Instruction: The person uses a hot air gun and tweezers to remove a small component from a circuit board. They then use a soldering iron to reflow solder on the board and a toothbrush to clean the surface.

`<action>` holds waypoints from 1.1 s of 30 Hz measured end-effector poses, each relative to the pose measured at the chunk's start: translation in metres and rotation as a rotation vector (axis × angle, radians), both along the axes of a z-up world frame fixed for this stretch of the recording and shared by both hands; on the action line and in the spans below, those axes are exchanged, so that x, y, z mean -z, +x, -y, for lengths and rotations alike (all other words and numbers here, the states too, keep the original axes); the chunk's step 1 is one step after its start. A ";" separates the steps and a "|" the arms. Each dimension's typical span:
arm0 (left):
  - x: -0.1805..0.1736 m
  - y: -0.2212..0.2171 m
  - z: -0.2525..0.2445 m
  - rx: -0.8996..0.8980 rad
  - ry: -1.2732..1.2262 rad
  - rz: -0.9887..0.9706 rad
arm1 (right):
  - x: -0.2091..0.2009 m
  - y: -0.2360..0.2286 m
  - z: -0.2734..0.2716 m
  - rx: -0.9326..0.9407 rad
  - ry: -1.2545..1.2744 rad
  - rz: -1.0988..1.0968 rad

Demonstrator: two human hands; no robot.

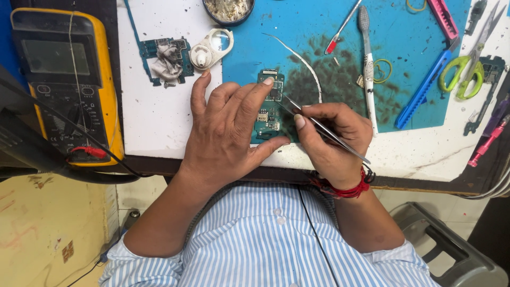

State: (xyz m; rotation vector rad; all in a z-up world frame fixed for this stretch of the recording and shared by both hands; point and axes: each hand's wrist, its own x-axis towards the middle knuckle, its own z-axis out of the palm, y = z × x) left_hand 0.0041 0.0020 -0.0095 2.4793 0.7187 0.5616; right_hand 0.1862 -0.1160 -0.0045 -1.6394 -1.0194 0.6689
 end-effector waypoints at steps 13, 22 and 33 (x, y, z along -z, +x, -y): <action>0.000 0.000 0.000 -0.003 0.004 0.002 | 0.000 0.001 0.000 -0.034 0.001 -0.016; 0.006 -0.015 0.006 -0.136 0.240 0.219 | 0.002 0.000 0.002 0.019 0.030 -0.031; 0.010 -0.011 0.012 -0.034 0.286 0.232 | 0.001 0.007 0.007 -0.189 0.172 -0.052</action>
